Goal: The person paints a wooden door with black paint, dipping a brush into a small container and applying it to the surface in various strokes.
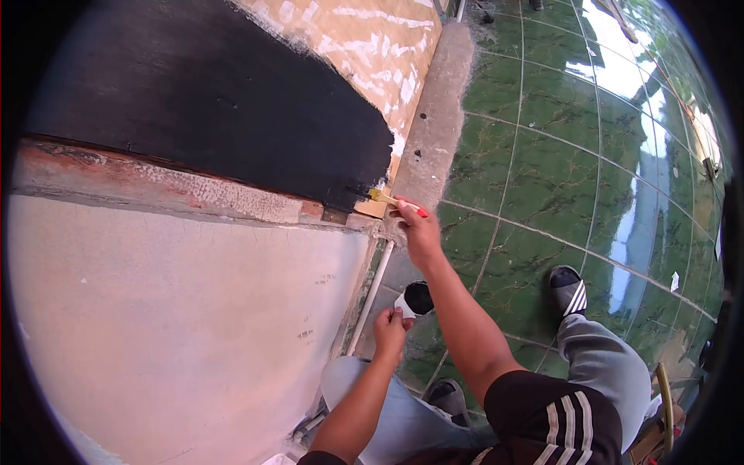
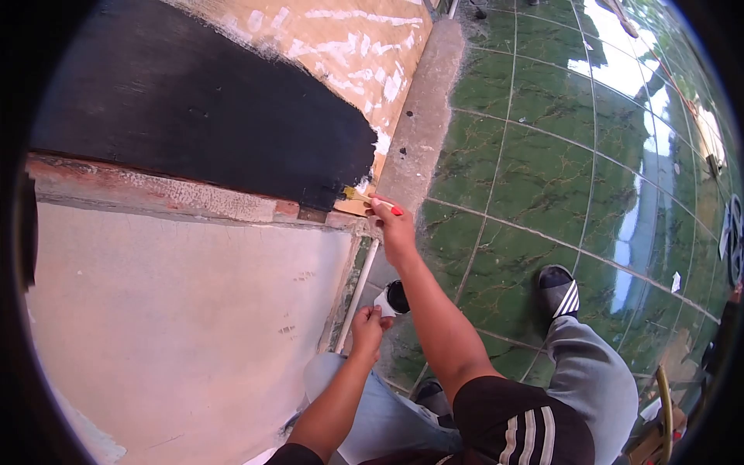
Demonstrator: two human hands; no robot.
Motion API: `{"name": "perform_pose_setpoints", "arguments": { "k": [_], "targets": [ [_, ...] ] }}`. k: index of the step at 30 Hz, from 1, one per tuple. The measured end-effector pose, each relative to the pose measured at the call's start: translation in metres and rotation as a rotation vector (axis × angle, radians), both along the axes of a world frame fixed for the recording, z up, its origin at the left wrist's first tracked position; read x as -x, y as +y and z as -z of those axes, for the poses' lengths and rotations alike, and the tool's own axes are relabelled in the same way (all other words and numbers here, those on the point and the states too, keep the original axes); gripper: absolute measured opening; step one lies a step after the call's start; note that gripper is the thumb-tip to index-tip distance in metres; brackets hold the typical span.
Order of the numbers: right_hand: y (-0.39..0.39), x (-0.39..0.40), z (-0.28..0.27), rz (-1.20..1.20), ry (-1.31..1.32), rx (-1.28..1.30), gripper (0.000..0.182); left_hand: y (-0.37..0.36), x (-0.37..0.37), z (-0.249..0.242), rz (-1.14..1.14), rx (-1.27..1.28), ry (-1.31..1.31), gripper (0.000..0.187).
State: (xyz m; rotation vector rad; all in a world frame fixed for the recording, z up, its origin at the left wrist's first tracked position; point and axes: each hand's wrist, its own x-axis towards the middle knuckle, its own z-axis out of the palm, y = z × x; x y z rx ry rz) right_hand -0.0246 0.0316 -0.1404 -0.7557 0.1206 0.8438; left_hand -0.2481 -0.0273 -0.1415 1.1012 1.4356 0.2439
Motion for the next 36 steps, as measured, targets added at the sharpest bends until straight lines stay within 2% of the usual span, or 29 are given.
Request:
{"name": "perform_pose_setpoints", "arguments": {
  "k": [4,8,10,13,16,19,20,23,26,29,30,32,34,35,36],
  "targets": [
    [0.032,0.015,0.043,0.022,0.064,0.290,0.029,-0.010,-0.008,0.003,-0.021,-0.037,-0.009,0.020],
    [0.028,0.011,0.056,0.269,-0.379,0.597,0.026,-0.013,-0.011,0.004,0.001,-0.090,-0.002,0.021],
    [0.026,0.012,0.023,0.376,-0.567,0.677,0.026,-0.017,-0.008,0.002,0.013,-0.094,0.020,0.022],
    [0.044,0.014,-0.036,0.167,-0.499,0.529,0.026,-0.016,-0.012,0.007,0.064,-0.153,0.054,0.024],
    [0.053,-0.001,-0.083,0.418,-0.178,0.125,0.027,-0.017,-0.015,0.011,0.127,-0.219,0.113,0.025],
    [0.044,-0.016,-0.072,0.403,0.174,-0.205,0.025,-0.021,-0.021,0.000,0.063,-0.181,0.071,0.025],
    [0.048,-0.014,-0.060,0.398,0.208,-0.201,0.025,-0.021,-0.022,-0.004,0.039,-0.185,0.064,0.025],
    [0.072,0.001,0.022,0.284,0.133,0.146,0.025,-0.023,-0.030,-0.015,-0.010,-0.165,0.044,0.023],
    [0.060,-0.019,0.079,0.321,-0.188,0.600,0.026,-0.022,-0.035,-0.015,-0.010,-0.163,0.034,0.023],
    [0.045,-0.034,0.037,0.363,-0.336,0.723,0.026,-0.025,-0.030,-0.019,-0.016,-0.163,0.042,0.023],
    [0.058,-0.033,0.039,0.393,-0.423,0.604,0.026,-0.027,-0.031,-0.020,-0.027,-0.161,0.040,0.022],
    [0.065,-0.035,-0.011,0.354,-0.293,0.192,0.022,-0.027,-0.031,-0.023,-0.029,-0.149,0.038,0.021],
    [0.050,-0.050,-0.071,0.368,-0.083,-0.066,0.022,-0.027,-0.023,-0.017,-0.009,-0.154,0.025,0.019],
    [0.046,-0.055,-0.086,0.373,0.018,-0.201,0.022,-0.028,-0.021,-0.016,-0.011,-0.144,0.031,0.019],
    [0.045,-0.054,-0.085,0.389,0.056,-0.223,0.020,-0.027,-0.020,-0.017,-0.011,-0.137,0.034,0.019]
  ]
}}
